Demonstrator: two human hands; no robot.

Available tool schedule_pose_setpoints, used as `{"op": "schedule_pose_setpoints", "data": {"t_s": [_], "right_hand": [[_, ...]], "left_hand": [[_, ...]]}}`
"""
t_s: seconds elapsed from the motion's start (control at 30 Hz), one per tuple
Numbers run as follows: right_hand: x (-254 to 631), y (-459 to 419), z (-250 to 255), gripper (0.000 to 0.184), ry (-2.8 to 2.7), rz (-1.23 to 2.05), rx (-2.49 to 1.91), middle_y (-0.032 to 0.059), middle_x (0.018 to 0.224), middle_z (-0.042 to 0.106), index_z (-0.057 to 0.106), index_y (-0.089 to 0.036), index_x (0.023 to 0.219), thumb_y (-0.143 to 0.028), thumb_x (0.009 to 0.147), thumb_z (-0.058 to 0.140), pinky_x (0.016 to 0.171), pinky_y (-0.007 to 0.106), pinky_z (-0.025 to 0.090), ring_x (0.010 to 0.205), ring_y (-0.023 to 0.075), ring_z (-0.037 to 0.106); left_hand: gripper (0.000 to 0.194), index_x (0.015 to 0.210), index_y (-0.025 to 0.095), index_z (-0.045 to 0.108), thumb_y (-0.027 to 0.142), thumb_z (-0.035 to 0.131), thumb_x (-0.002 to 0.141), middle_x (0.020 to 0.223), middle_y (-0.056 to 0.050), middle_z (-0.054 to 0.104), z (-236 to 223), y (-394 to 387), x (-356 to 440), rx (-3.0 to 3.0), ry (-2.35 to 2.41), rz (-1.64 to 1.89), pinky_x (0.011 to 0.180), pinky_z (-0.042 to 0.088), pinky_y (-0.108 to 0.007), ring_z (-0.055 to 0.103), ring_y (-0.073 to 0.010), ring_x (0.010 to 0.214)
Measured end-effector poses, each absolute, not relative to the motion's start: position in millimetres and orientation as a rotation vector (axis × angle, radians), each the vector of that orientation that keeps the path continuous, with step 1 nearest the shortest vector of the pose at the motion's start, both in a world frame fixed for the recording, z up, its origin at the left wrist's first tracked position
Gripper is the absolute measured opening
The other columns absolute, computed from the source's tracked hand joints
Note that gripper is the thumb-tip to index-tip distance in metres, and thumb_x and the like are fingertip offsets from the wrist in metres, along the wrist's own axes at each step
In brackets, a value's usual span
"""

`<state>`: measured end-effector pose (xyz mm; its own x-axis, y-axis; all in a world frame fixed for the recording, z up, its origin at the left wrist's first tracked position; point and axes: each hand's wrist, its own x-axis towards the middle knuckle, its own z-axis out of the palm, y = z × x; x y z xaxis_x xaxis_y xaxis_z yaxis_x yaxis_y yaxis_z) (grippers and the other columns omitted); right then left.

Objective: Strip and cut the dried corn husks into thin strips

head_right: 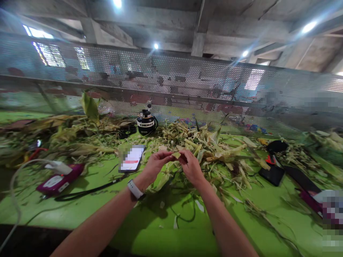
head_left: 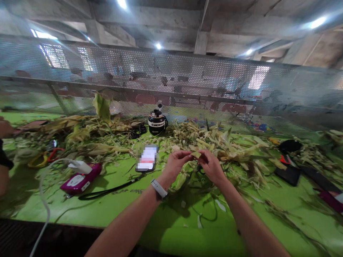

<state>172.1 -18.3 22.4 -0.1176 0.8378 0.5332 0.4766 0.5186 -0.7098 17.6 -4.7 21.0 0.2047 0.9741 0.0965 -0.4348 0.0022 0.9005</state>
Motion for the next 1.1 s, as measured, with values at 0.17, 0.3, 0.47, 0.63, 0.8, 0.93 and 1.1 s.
{"op": "schedule_pose_setpoints", "data": {"t_s": [0.17, 0.3, 0.47, 0.63, 0.8, 0.93, 1.1], "right_hand": [[173, -19, 24, 0.013, -1.759, 0.456, -1.113, 0.0052, 0.077, 0.058, 0.055, -0.022, 0.088, -0.03, 0.078, 0.056, 0.068, 0.034, 0.045, 0.071, 0.021, 0.056], [175, -19, 26, 0.014, -1.765, 0.474, -1.128, 0.0036, 0.072, 0.056, 0.054, -0.022, 0.087, -0.031, 0.076, 0.057, 0.068, 0.034, 0.044, 0.066, 0.02, 0.054], [173, -19, 24, 0.013, -1.754, 0.538, -1.142, 0.005, 0.076, 0.058, 0.052, -0.022, 0.084, -0.034, 0.079, 0.056, 0.068, 0.034, 0.044, 0.071, 0.0205, 0.055], [168, -20, 21, 0.013, -1.688, 0.568, -1.143, 0.0052, 0.079, 0.06, 0.053, -0.021, 0.083, -0.033, 0.08, 0.055, 0.065, 0.032, 0.046, 0.07, 0.0188, 0.057], [168, -17, 17, 0.015, -1.602, 0.614, -1.136, 0.0033, 0.075, 0.06, 0.052, -0.02, 0.083, -0.034, 0.079, 0.055, 0.064, 0.031, 0.046, 0.067, 0.017, 0.057], [169, -13, 13, 0.017, -1.566, 0.649, -1.134, 0.0026, 0.075, 0.059, 0.052, -0.02, 0.081, -0.036, 0.077, 0.057, 0.063, 0.03, 0.047, 0.066, 0.016, 0.056], [169, -9, 13, 0.024, -1.489, 0.709, -1.147, 0.0006, 0.074, 0.057, 0.051, -0.021, 0.085, -0.037, 0.07, 0.061, 0.059, 0.028, 0.046, 0.063, 0.0141, 0.054]], "left_hand": [[0.035, 0.067, 0.016, 0.071, 0.037, 0.084, 0.042, 0.065, -0.002, 0.07, 20, -2, 18, 1.03, 0.679, 1.269, 0.073, 0.05, -0.03, 0.062, -0.0136, 0.063], [0.032, 0.066, 0.016, 0.07, 0.036, 0.084, 0.045, 0.063, -0.001, 0.07, 19, -3, 20, 1.037, 0.669, 1.29, 0.071, 0.049, -0.029, 0.063, -0.0134, 0.063], [0.027, 0.07, 0.015, 0.07, 0.033, 0.081, 0.052, 0.068, -0.003, 0.07, 17, -7, 22, 1.036, 0.704, 1.323, 0.076, 0.049, -0.03, 0.063, -0.014, 0.066], [0.028, 0.068, 0.015, 0.069, 0.034, 0.081, 0.051, 0.068, -0.002, 0.07, 18, -11, 25, 0.99, 0.726, 1.361, 0.077, 0.049, -0.031, 0.063, -0.0149, 0.067], [0.029, 0.066, 0.013, 0.069, 0.032, 0.083, 0.048, 0.067, -0.003, 0.07, 17, -11, 27, 0.921, 0.718, 1.353, 0.078, 0.047, -0.03, 0.062, -0.0141, 0.068], [0.028, 0.066, 0.013, 0.07, 0.03, 0.083, 0.049, 0.065, -0.003, 0.069, 16, -12, 28, 0.903, 0.711, 1.34, 0.076, 0.047, -0.028, 0.062, -0.0132, 0.066], [0.026, 0.069, 0.012, 0.07, 0.031, 0.081, 0.054, 0.066, -0.003, 0.07, 14, -12, 27, 0.939, 0.719, 1.322, 0.074, 0.047, -0.028, 0.062, -0.0133, 0.065]]}}
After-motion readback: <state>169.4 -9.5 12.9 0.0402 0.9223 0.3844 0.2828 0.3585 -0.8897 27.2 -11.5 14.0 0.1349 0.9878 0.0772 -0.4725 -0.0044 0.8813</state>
